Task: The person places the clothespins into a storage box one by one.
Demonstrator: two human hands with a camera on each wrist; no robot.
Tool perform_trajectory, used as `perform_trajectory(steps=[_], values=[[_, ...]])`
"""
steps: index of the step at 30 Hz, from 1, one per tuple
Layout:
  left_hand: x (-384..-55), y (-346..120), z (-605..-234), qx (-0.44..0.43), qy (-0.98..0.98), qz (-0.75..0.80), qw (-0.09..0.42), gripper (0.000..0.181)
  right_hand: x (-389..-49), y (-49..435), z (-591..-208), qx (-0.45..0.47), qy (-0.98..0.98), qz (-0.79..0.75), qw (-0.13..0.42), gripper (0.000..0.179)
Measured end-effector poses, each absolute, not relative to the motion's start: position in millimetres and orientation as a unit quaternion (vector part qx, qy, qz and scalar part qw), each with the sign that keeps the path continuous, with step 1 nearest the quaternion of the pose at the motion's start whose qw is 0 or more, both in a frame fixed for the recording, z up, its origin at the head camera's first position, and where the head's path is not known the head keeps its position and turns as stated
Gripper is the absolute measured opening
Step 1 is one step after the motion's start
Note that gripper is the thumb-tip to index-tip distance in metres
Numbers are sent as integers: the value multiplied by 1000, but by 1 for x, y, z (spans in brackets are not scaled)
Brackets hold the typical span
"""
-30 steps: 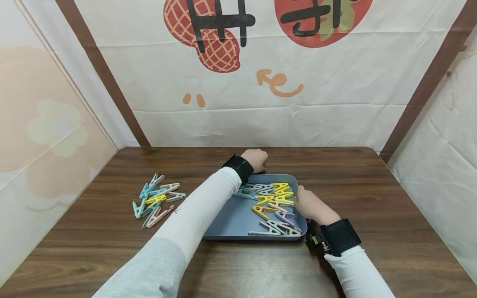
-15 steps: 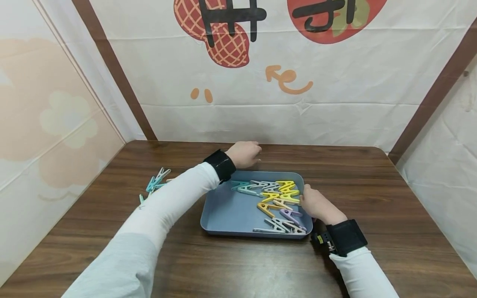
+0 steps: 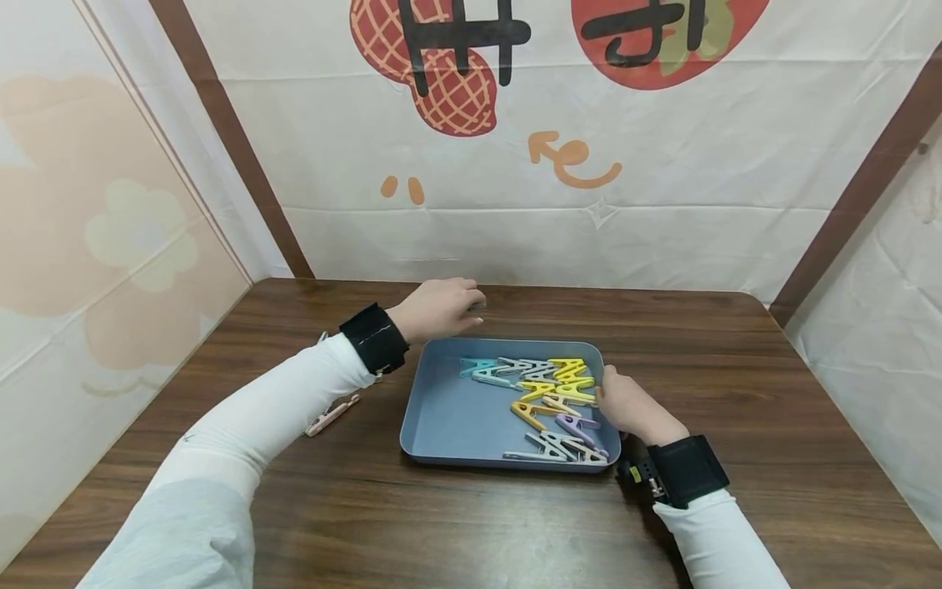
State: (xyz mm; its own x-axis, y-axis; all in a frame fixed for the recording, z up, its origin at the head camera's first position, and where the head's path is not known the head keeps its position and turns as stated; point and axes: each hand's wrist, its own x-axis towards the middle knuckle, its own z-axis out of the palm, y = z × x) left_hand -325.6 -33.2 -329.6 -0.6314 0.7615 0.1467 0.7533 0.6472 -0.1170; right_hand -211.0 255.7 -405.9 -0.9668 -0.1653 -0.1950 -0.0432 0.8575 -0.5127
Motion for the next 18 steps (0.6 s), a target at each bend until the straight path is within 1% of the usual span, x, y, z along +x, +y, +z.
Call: perform_trajectory(steps=[5,9,16,18], values=[[-312,-50,-333,-435,-897,7,71,22,-212,256,-407,-57,956,-261,117,26],[-303,-58,-336,-444,-895,13,38,25,-212,257,-406,-56,958,-257,116,27],[-302,-59,-349,-436,-899,30,-31,19,-212,259,-406,-55,957,-260,114,28],[-302,-57,-353,-436,-898,36,-43,18,-212,259,-407,-59,956,-262,115,28]])
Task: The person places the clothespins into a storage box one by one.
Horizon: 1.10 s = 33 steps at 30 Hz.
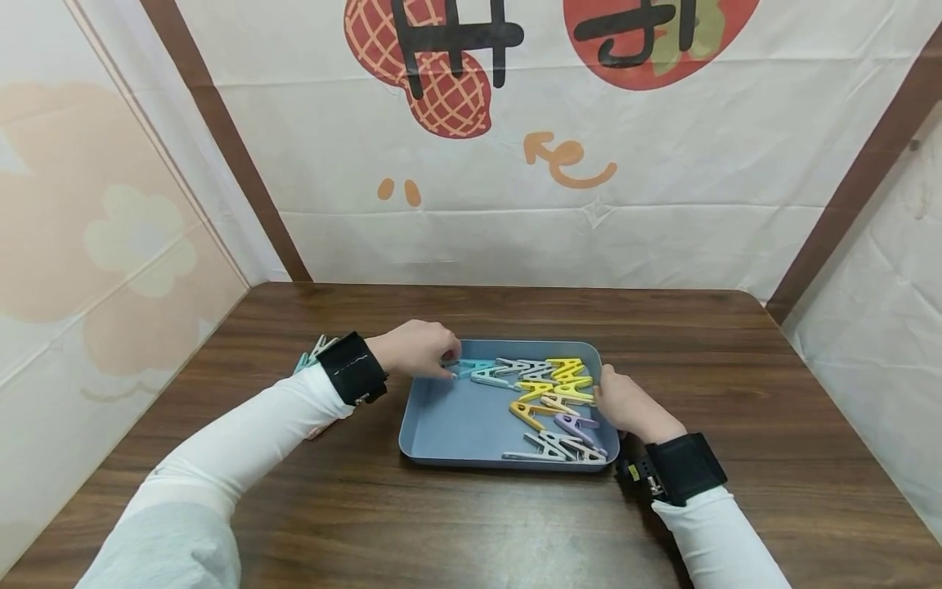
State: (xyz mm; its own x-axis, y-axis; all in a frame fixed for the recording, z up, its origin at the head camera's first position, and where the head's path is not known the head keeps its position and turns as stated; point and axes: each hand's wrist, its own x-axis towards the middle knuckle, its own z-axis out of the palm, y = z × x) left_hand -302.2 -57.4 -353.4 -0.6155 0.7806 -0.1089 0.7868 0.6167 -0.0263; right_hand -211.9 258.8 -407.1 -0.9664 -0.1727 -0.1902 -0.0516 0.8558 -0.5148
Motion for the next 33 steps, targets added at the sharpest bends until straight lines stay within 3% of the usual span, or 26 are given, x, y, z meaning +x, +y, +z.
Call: perform_trajectory(steps=[10,20,29,33], values=[[-301,-45,-372,459,881,-113,11,22,-212,258,-408,-64,958,-255,114,30],[-302,-39,-374,449,883,-137,-9,11,-212,257,-407,-61,958,-255,113,32],[-302,-53,-367,452,888,-87,-17,11,-209,257,-407,-66,957,-261,111,31],[-302,-71,-358,435,900,-27,-15,23,-207,257,-406,-70,955,-265,110,32]])
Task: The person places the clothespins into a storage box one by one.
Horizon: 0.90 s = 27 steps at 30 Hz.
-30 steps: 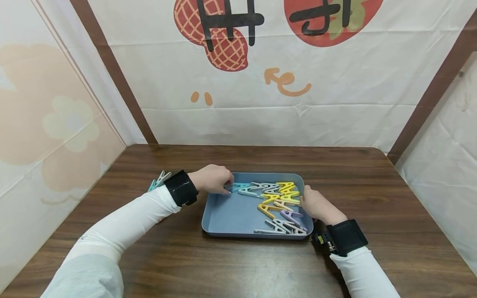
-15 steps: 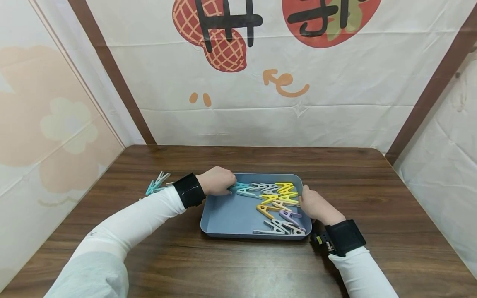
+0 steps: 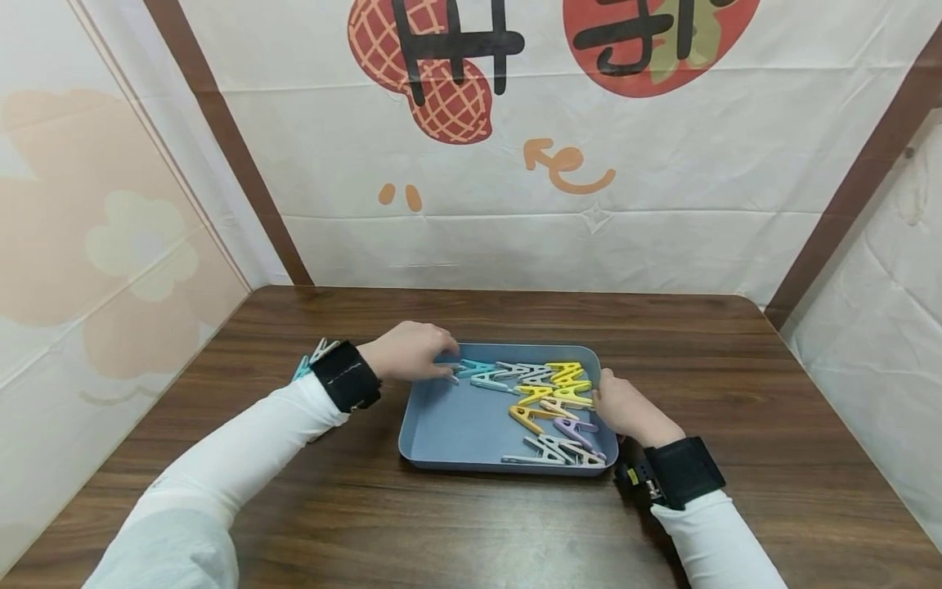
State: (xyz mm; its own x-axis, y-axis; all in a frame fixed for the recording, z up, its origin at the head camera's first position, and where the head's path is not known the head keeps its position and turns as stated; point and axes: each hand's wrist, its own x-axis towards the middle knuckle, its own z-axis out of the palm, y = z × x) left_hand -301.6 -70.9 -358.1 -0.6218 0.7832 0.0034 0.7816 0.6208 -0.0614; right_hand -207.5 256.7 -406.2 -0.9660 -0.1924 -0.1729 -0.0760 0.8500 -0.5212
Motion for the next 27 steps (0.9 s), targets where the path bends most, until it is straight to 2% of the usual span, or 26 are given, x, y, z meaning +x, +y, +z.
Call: perform_trajectory(steps=[3,9,17,27], values=[[-305,-90,-354,-416,-909,-18,34,30,-208,256,-406,-70,955,-266,111,32],[-321,-138,-345,-335,-935,-107,47,30,-209,256,-406,-67,955,-264,114,32],[-342,-196,-344,-219,-956,-197,3,42,-210,257,-406,-63,956,-262,119,36],[-356,-236,-364,-94,-982,-138,-89,83,-210,256,-404,-57,959,-253,116,32]])
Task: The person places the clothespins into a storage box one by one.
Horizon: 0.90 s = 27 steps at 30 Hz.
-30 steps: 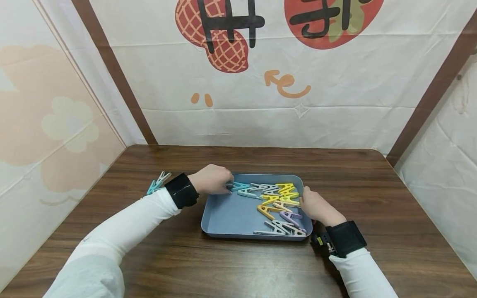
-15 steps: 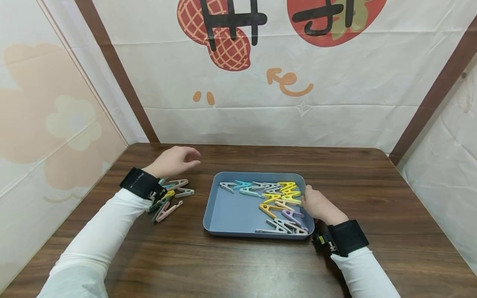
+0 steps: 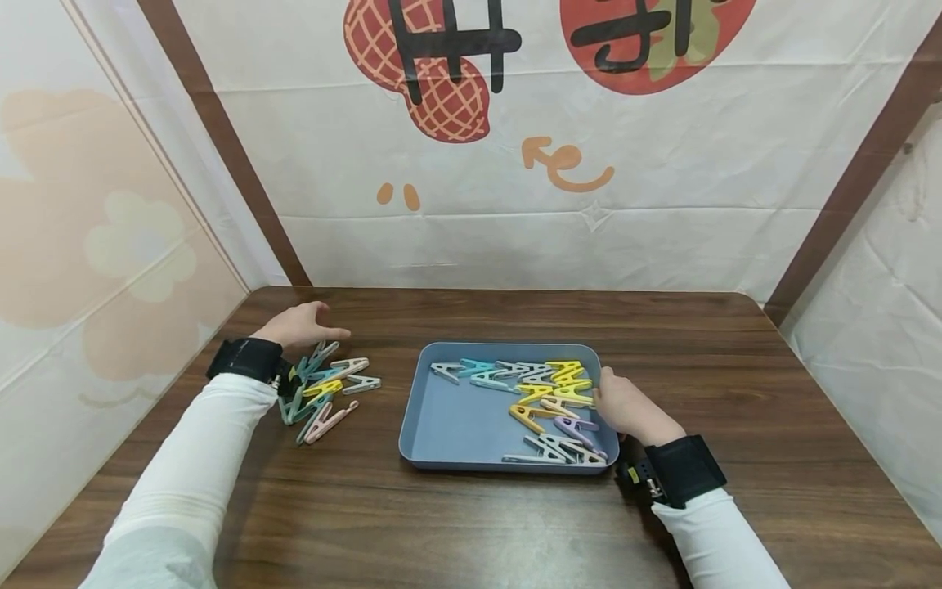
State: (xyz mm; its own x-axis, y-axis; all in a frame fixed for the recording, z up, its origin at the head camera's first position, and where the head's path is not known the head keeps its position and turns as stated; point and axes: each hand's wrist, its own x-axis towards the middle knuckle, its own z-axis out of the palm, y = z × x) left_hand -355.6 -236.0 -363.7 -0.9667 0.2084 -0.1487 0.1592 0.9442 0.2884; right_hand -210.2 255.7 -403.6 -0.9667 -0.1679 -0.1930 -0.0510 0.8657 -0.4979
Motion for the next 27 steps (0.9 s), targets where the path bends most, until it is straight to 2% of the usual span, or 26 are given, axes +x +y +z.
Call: perform_trajectory(steps=[6,17,27], values=[[-358,-245,-377,56,988,89,112,88,-211,253,-403,-54,960,-247,117,32],[-353,-237,-378,30,995,57,72,39,-211,254,-406,-58,961,-246,113,31],[-354,-235,-378,31,995,76,55,28,-210,255,-407,-59,959,-255,111,28]])
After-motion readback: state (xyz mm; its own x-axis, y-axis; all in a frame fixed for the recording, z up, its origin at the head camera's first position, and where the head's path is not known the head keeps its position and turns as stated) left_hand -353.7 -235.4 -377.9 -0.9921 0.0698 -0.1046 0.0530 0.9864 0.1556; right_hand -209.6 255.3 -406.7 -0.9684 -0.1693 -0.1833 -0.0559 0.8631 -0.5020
